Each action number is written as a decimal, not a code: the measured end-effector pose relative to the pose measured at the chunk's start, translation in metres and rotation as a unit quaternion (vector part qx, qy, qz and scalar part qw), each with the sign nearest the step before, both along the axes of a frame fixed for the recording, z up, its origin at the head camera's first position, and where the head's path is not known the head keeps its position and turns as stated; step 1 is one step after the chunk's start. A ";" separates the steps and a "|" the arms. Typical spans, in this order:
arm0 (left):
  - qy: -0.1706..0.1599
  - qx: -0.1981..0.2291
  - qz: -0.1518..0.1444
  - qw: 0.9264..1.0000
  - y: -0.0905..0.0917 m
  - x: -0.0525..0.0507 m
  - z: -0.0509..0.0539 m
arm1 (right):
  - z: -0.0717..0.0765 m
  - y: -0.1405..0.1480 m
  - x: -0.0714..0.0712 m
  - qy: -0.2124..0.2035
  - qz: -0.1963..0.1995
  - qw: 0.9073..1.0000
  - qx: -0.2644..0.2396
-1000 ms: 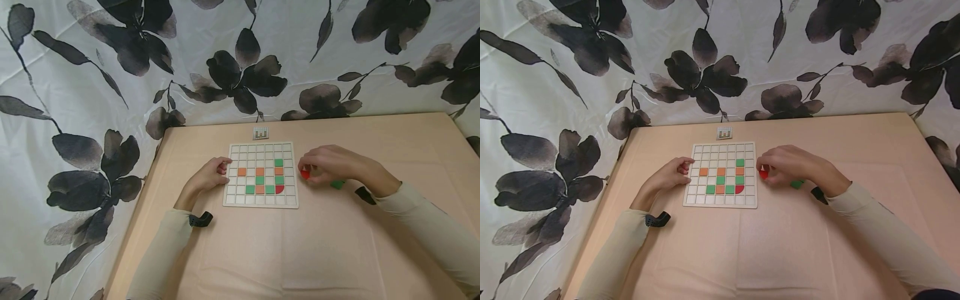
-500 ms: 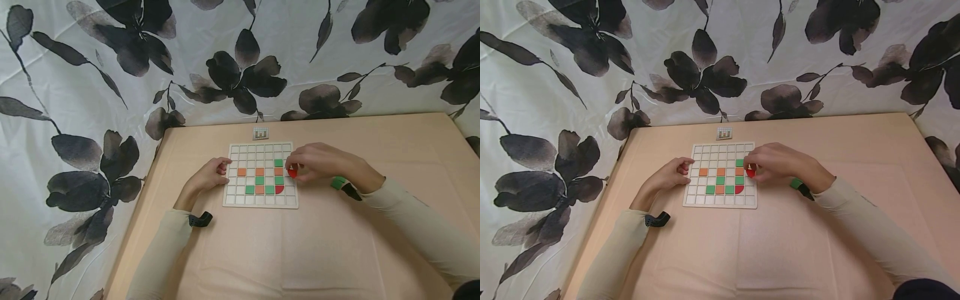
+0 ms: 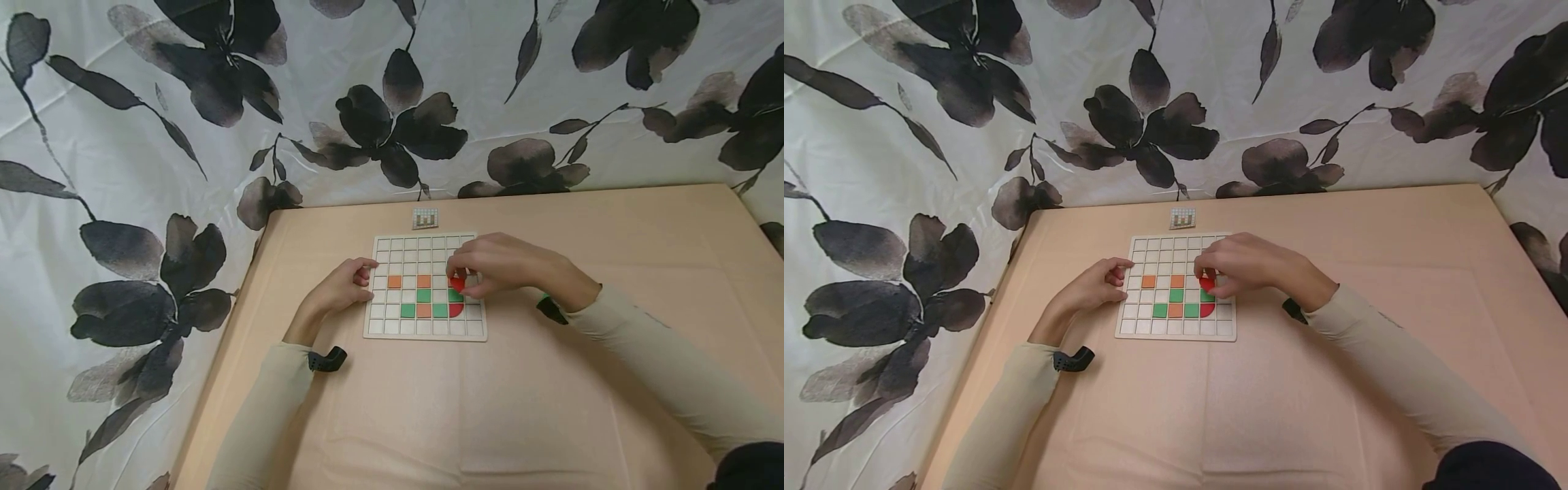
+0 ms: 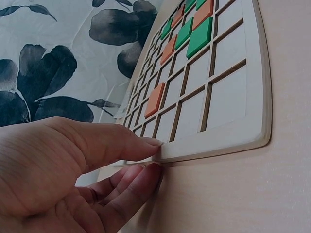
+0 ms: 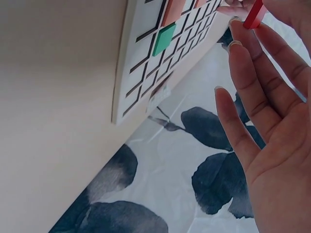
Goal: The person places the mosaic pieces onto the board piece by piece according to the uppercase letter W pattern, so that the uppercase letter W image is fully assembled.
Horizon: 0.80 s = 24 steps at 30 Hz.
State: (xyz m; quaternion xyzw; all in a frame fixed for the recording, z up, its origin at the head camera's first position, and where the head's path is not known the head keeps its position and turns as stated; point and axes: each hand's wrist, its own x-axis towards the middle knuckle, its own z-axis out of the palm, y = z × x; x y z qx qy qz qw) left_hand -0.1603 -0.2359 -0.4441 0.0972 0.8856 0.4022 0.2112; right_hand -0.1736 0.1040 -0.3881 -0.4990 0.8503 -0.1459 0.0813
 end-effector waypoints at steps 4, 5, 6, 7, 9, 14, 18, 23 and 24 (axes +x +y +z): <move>0.000 -0.001 0.000 1.000 0.000 0.000 0.000 | 0.000 -0.008 0.000 0.004 0.011 1.000 -0.007; 0.000 -0.002 0.000 1.000 0.000 0.001 0.000 | 0.000 -0.010 0.000 0.003 0.013 1.000 -0.006; 0.000 -0.002 -0.001 1.000 0.000 0.001 0.000 | 0.000 -0.012 0.000 0.001 0.015 1.000 -0.007; 0.000 -0.002 -0.001 1.000 0.000 0.001 0.001 | -0.001 -0.014 0.000 -0.001 0.016 1.000 -0.007; 0.001 -0.002 -0.002 1.000 0.000 0.001 0.001 | -0.001 -0.018 0.000 -0.005 0.017 1.000 -0.008; 0.003 0.000 -0.003 1.000 -0.001 0.000 0.000 | -0.003 -0.028 -0.001 -0.005 0.021 1.000 -0.008; 0.001 0.002 -0.003 1.000 -0.001 0.000 0.000 | -0.005 -0.036 -0.002 -0.012 0.027 1.000 -0.007; 0.000 0.001 -0.004 1.000 -0.001 0.000 0.002 | -0.004 -0.047 -0.003 -0.031 0.032 0.999 -0.001; -0.001 0.001 -0.004 1.000 0.000 0.000 0.003 | -0.004 -0.049 -0.003 -0.031 0.033 0.999 0.001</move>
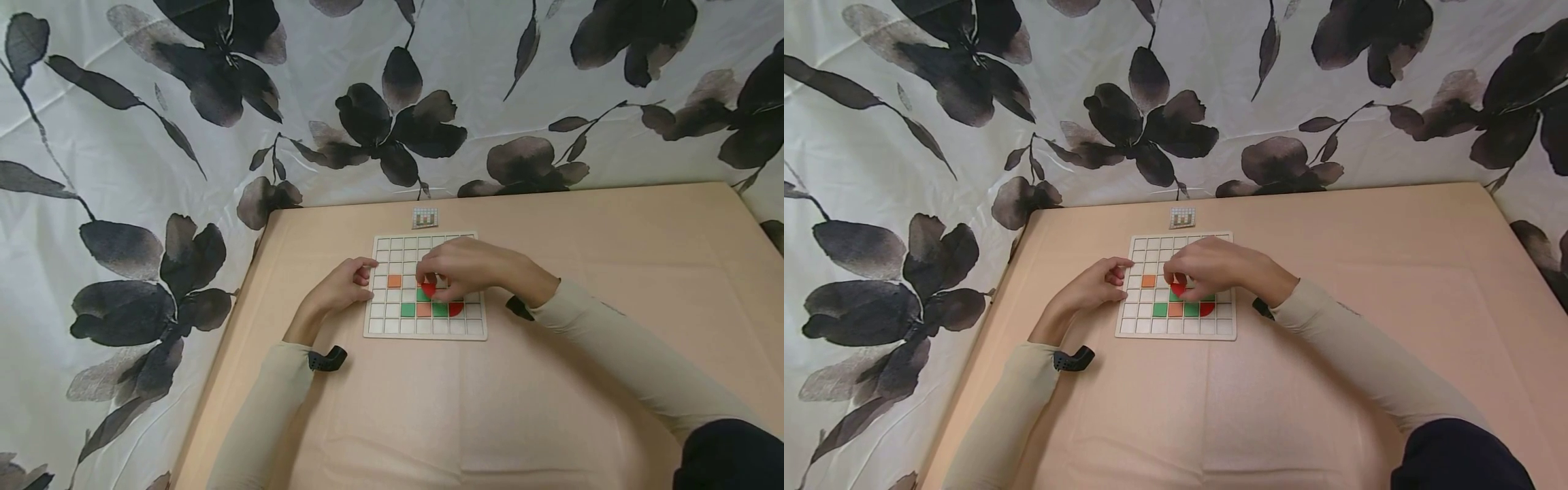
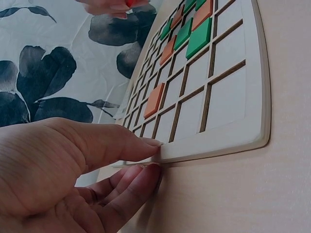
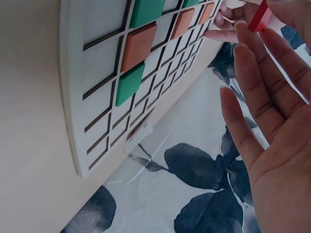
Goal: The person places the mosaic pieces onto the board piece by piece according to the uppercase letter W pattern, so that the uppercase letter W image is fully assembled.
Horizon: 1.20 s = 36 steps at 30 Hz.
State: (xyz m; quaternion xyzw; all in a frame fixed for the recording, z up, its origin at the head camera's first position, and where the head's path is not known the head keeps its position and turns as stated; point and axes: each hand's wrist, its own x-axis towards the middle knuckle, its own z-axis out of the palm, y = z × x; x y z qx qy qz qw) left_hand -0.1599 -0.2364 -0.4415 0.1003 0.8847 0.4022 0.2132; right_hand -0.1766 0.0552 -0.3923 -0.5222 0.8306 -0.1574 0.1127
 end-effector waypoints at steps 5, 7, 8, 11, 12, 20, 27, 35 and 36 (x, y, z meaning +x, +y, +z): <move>-0.005 0.003 0.000 1.000 0.000 0.001 0.002 | 0.000 -0.008 -0.001 0.009 0.011 1.000 0.010; -0.006 0.002 -0.001 1.000 0.000 0.001 0.002 | 0.000 -0.011 -0.001 0.014 0.015 1.000 0.012; -0.005 0.000 -0.001 1.000 0.000 0.001 0.002 | -0.001 -0.013 -0.001 0.016 0.017 1.000 0.012; -0.005 -0.005 -0.003 1.000 0.000 0.000 0.001 | -0.004 -0.017 -0.003 0.024 0.023 0.999 0.012; -0.004 -0.007 -0.003 1.000 0.000 0.000 0.001 | -0.005 -0.018 -0.003 0.025 0.026 0.999 0.011; -0.005 -0.008 -0.003 1.000 -0.001 -0.001 0.000 | -0.012 -0.033 -0.004 0.021 0.027 0.999 0.033; -0.001 -0.007 -0.004 1.000 -0.001 -0.001 -0.001 | -0.015 -0.044 -0.004 0.024 0.029 0.998 0.043; -0.002 0.003 -0.005 1.000 -0.002 -0.004 -0.004 | -0.021 -0.053 -0.005 0.044 0.038 0.998 0.028; -0.002 0.004 -0.006 1.000 -0.002 -0.004 -0.004 | -0.021 -0.054 -0.004 0.044 0.039 0.998 0.025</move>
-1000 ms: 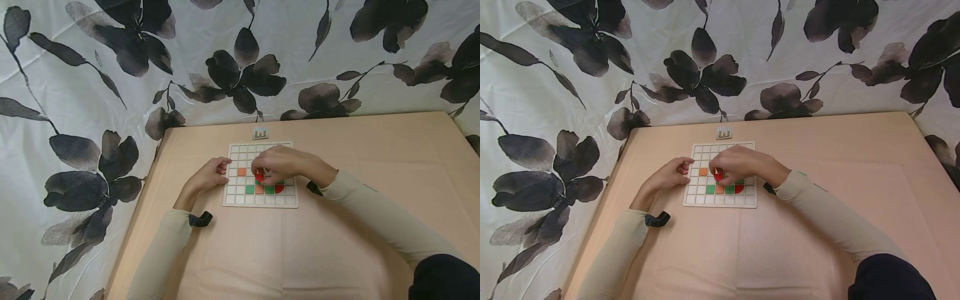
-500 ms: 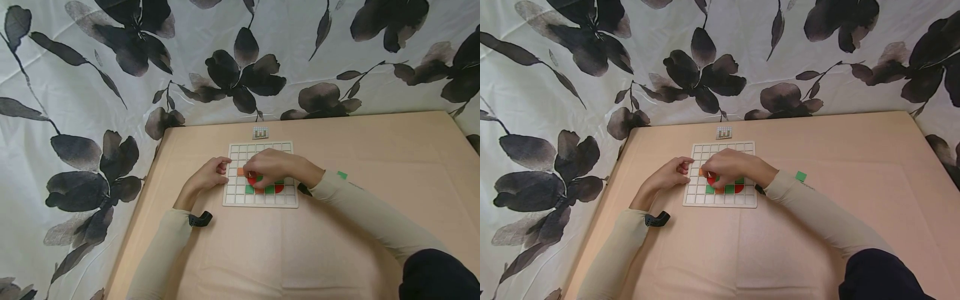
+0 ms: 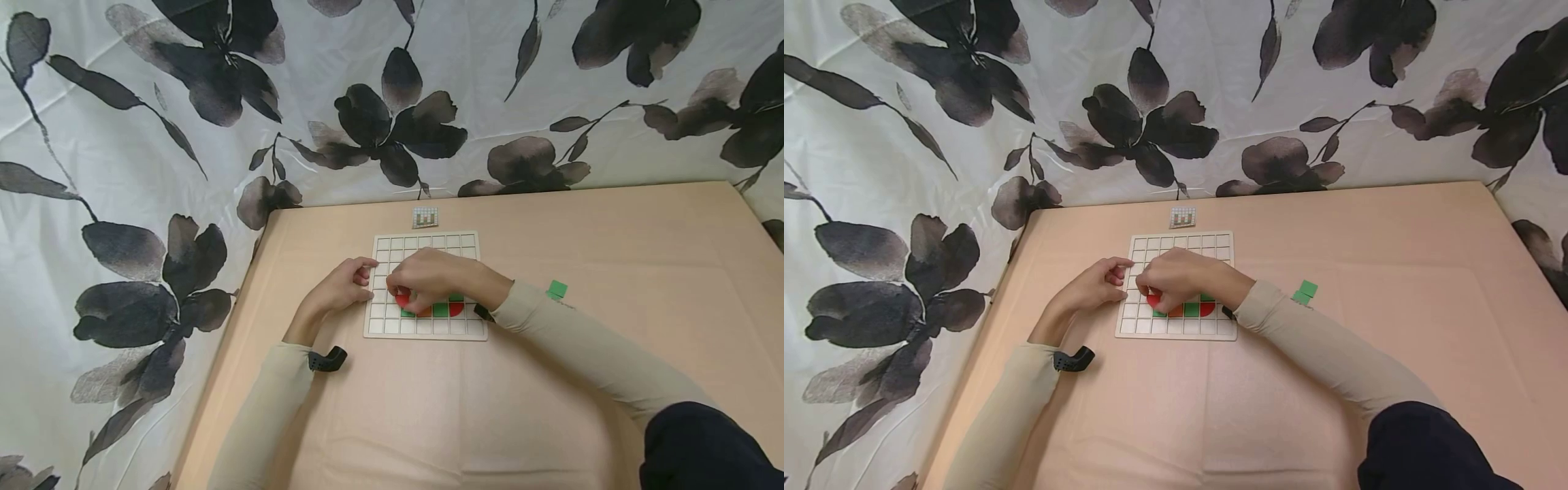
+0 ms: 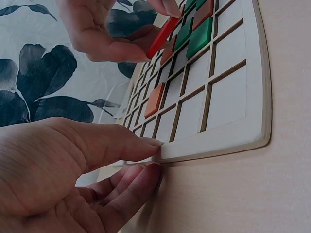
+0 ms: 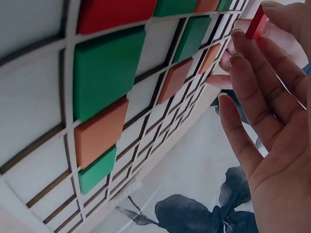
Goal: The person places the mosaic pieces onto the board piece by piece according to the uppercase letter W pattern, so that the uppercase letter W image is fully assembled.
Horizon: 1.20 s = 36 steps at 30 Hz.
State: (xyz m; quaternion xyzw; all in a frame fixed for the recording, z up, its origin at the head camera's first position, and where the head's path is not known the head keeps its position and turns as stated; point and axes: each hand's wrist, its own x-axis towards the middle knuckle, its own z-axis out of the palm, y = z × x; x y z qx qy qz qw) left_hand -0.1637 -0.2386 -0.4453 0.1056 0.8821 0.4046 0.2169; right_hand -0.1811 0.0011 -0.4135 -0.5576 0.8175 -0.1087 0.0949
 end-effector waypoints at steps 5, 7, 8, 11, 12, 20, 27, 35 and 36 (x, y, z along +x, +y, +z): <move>0.004 0.001 -0.003 1.000 0.000 0.000 0.001 | -0.003 -0.006 0.001 0.017 0.009 1.000 -0.002; 0.005 0.000 -0.005 1.000 0.000 0.000 0.001 | -0.005 -0.008 0.002 0.025 0.013 1.000 0.003; 0.007 -0.002 -0.006 1.000 0.000 0.000 0.001 | -0.006 -0.010 0.001 0.029 0.016 0.999 0.004; 0.006 -0.003 -0.005 1.000 -0.001 0.000 0.002 | -0.007 -0.013 0.002 0.034 0.019 0.999 0.012; 0.006 -0.004 -0.007 1.000 0.000 0.000 0.002 | -0.008 -0.014 0.003 0.035 0.018 0.999 0.015; 0.004 0.000 -0.009 1.000 0.000 -0.001 0.002 | -0.010 -0.020 0.006 0.046 0.016 0.999 0.024; 0.007 -0.007 -0.013 1.000 0.001 -0.001 0.003 | -0.012 -0.023 0.008 0.058 0.019 0.997 0.040; 0.005 -0.003 -0.012 1.000 -0.001 -0.002 0.001 | -0.013 -0.023 0.009 0.057 0.023 0.998 0.033; 0.004 -0.004 -0.012 1.000 -0.001 -0.002 0.001 | -0.013 -0.023 0.009 0.057 0.024 0.998 0.032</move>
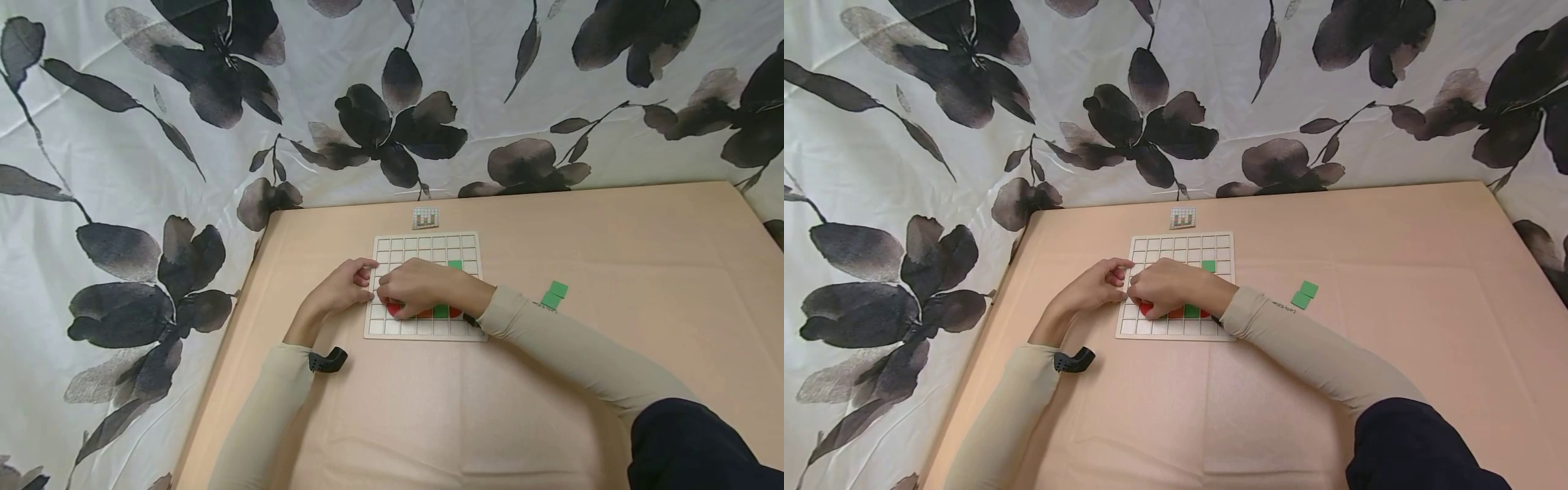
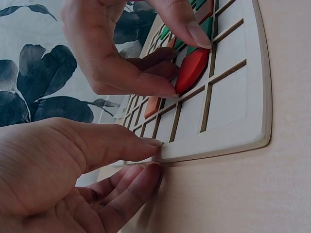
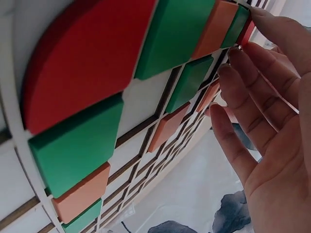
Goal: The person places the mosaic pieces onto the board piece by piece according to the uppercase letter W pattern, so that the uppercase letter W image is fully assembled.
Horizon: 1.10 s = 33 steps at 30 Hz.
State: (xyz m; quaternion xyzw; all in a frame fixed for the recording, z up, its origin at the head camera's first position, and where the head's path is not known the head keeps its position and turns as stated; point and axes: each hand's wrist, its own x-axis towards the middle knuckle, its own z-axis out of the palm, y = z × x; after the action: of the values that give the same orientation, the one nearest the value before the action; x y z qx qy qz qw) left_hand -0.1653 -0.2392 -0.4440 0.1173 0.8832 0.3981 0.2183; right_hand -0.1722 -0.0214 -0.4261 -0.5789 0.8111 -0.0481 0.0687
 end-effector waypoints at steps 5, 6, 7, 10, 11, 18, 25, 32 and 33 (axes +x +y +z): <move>-0.001 -0.002 0.002 1.000 0.000 0.000 0.000 | 0.000 0.001 0.000 -0.004 0.010 1.000 -0.003; 0.000 -0.003 0.001 1.000 0.000 0.000 0.000 | 0.000 0.001 0.000 -0.005 0.012 1.000 -0.003; 0.001 -0.004 0.001 1.000 -0.001 0.001 0.000 | -0.001 0.001 0.000 -0.005 0.013 1.000 -0.003; 0.003 -0.008 0.004 1.000 0.000 0.001 -0.001 | -0.001 0.002 0.000 -0.004 0.016 1.000 -0.004; 0.004 -0.009 0.004 1.000 0.000 0.001 -0.001 | -0.001 0.002 -0.001 -0.005 0.016 1.000 -0.005; 0.004 -0.008 0.003 1.000 0.000 0.002 0.000 | 0.001 0.006 -0.002 -0.016 0.010 1.000 -0.003; -0.001 -0.006 0.006 1.000 0.001 0.001 0.001 | 0.005 0.024 -0.003 -0.047 -0.016 0.999 -0.012; -0.008 -0.004 0.013 1.000 0.002 0.002 0.002 | 0.008 0.048 -0.004 -0.060 -0.041 0.997 -0.011; -0.009 -0.002 0.014 1.000 0.003 0.002 0.002 | 0.007 0.051 -0.004 -0.065 -0.045 0.997 -0.011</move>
State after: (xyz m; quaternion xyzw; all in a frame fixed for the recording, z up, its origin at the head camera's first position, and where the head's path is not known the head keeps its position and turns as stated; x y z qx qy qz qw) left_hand -0.1631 -0.2366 -0.4419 0.1010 0.8836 0.4003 0.2209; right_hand -0.1762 0.0296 -0.4190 -0.5382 0.8296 -0.0975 0.1123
